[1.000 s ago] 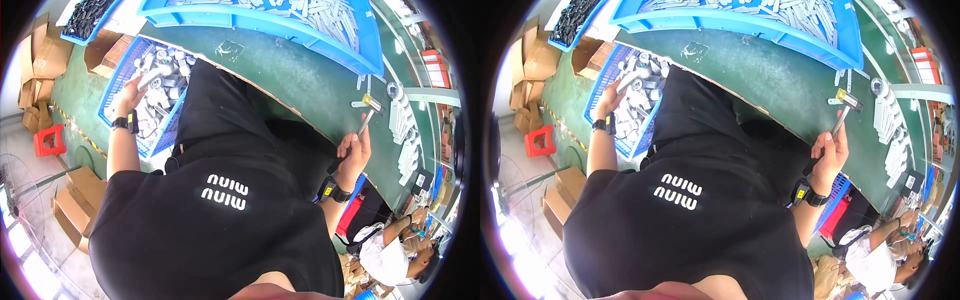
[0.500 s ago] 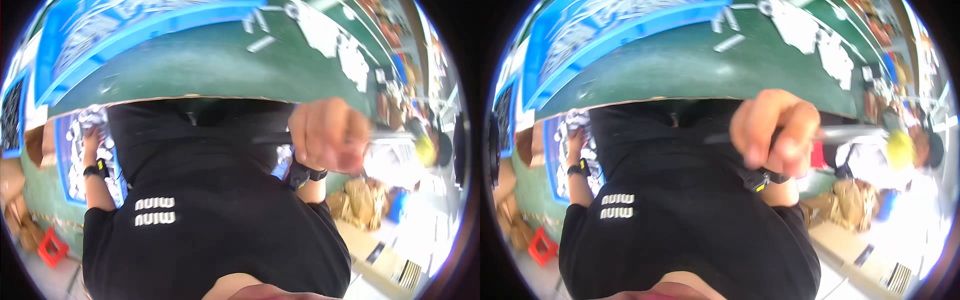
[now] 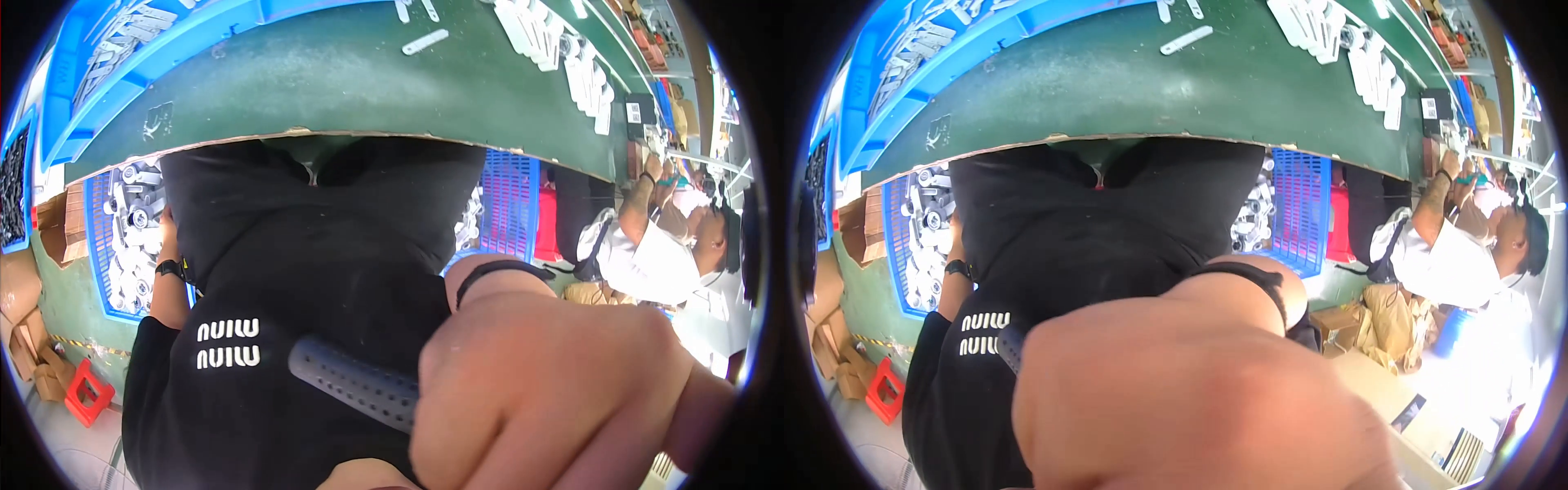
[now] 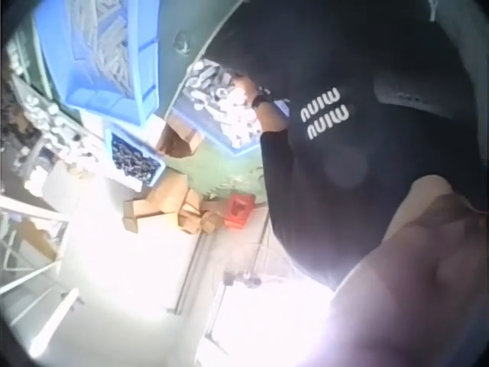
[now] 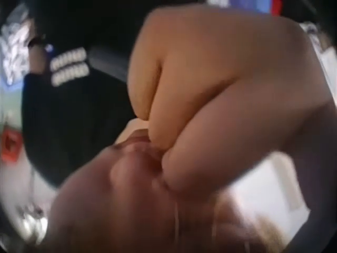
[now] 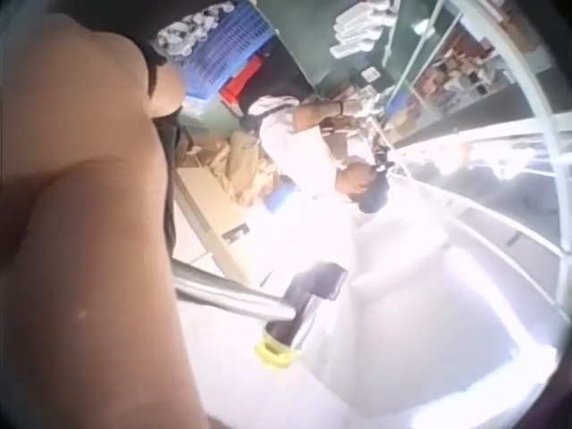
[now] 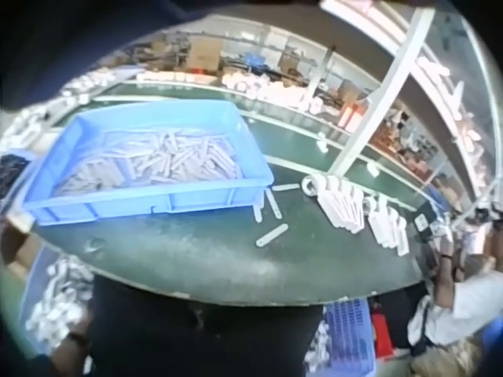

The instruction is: Assembling white plastic brackets by inserting metal pins and tapping them into place with a small hammer.

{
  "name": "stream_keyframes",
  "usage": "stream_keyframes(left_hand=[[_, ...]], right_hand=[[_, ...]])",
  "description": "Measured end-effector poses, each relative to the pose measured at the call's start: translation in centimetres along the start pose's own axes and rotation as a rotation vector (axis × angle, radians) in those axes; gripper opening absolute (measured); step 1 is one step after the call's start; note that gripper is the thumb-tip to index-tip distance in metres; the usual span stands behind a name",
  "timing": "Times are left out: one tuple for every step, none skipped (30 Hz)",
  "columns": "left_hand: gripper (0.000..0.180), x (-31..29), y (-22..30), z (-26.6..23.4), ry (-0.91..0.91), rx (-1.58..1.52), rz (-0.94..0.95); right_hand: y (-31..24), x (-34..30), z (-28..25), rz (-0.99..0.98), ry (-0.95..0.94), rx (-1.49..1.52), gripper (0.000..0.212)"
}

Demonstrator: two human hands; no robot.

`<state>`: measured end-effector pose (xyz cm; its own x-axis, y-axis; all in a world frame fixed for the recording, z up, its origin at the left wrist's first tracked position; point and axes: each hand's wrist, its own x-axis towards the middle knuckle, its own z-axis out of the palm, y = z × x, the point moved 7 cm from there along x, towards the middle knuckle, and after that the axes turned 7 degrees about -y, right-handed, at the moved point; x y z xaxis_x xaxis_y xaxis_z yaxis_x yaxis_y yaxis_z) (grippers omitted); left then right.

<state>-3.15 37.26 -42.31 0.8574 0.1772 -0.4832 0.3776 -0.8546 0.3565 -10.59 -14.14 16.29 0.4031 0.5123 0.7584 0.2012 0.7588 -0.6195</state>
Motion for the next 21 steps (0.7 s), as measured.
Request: stream_keyframes(left_hand=[[0.041,-0.3,0.8,-0.7,-0.003,0.005,0.008],[0.041,-0.5,1.7,-1.3,-0.008,0.009,0.019],[0.041,-0.4,1.0,-1.6,-0.009,0.017,0.021],[0.041,-0.3,0.4,-1.9,-0.012,0.023,0.025],[0.041,-0.2,-0.1,-2.1,-0.017,0.028,0.029],[0.041,-0.2,-0.2,-2.4,-0.015,0.028,0.032],[0.041,-0.2,-0.2,-2.8,-0.013,0.026,0.035],[0.041,-0.2,-0.2,-3.0,-0.013,0.024,0.038],[0.041,-0.2,-0.3,-3.3,-0.012,0.022,0.04],[0.041,-0.3,-0.3,-3.5,-0.011,0.019,0.041],[0.041,-0.9,-1.5,-4.2,-0.006,0.022,0.027],[0.041,-1.0,-1.5,-3.9,-0.012,0.017,0.032],[0.041,-1.1,-1.6,-3.7,-0.016,0.012,0.035],[0.041,-1.3,-1.7,-3.5,-0.019,0.006,0.037],[0.041,-1.4,-1.9,-3.9,-0.008,-0.001,0.032],[0.041,-1.4,-2.2,-4.2,0.003,-0.008,0.027],[0.041,-1.5,-2.4,-4.7,0.014,-0.015,0.022],[0.041,-1.5,-2.3,-4.7,0.016,-0.02,0.025],[0.041,-1.5,-2.1,-4.7,0.018,-0.025,0.03],[0.041,-1.4,-1.9,-4.8,0.022,-0.029,0.035],[0.041,-2.0,-2.5,-5.2,0.021,-0.025,0.033]], right_hand=[[-2.4,-0.4,-0.1,-0.006,0.016,-0.01,0.027],[-0.4,-0.5,0.3,-0.009,0.034,-0.024,0.027],[1.2,-0.1,0.2,-0.017,0.049,-0.028,0.027],[1.1,-0.2,0.5,-0.024,0.066,-0.033,0.027],[-0.7,-1.0,0.6,-0.028,0.083,-0.04,0.027],[0.5,-0.7,0.1,-0.032,0.092,-0.046,0.026],[-1.2,-1.5,0.0,-0.035,0.1,-0.051,0.026],[-3.6,-0.7,0.5,-0.037,0.109,-0.057,0.026],[-1.6,-1.3,0.6,-0.038,0.117,-0.062,0.026],[-0.4,-1.3,-0.4,-0.039,0.125,-0.066,0.026],[-2.2,-2.2,0.8,-0.046,0.133,-0.054,0.026],[-3.3,-1.9,0.7,-0.042,0.145,-0.062,0.026],[-1.5,-2.0,-0.8,-0.038,0.155,-0.068,0.026],[-0.8,-1.6,-0.2,-0.034,0.164,-0.073,0.026],[-0.5,-1.4,0.7,-0.037,0.161,-0.072,0.026],[-0.7,-1.5,0.9,-0.041,0.159,-0.07,0.026],[-0.1,-1.4,-0.1,-0.045,0.156,-0.068,0.026],[0.2,-1.3,-0.1,-0.045,0.161,-0.074,0.026],[-0.3,-1.5,-0.6,-0.045,0.167,-0.082,0.026],[-1.4,-2.0,0.0,-0.047,0.173,-0.091,0.026],[-0.5,-1.8,-0.2,-0.052,0.186,-0.091,0.026]])
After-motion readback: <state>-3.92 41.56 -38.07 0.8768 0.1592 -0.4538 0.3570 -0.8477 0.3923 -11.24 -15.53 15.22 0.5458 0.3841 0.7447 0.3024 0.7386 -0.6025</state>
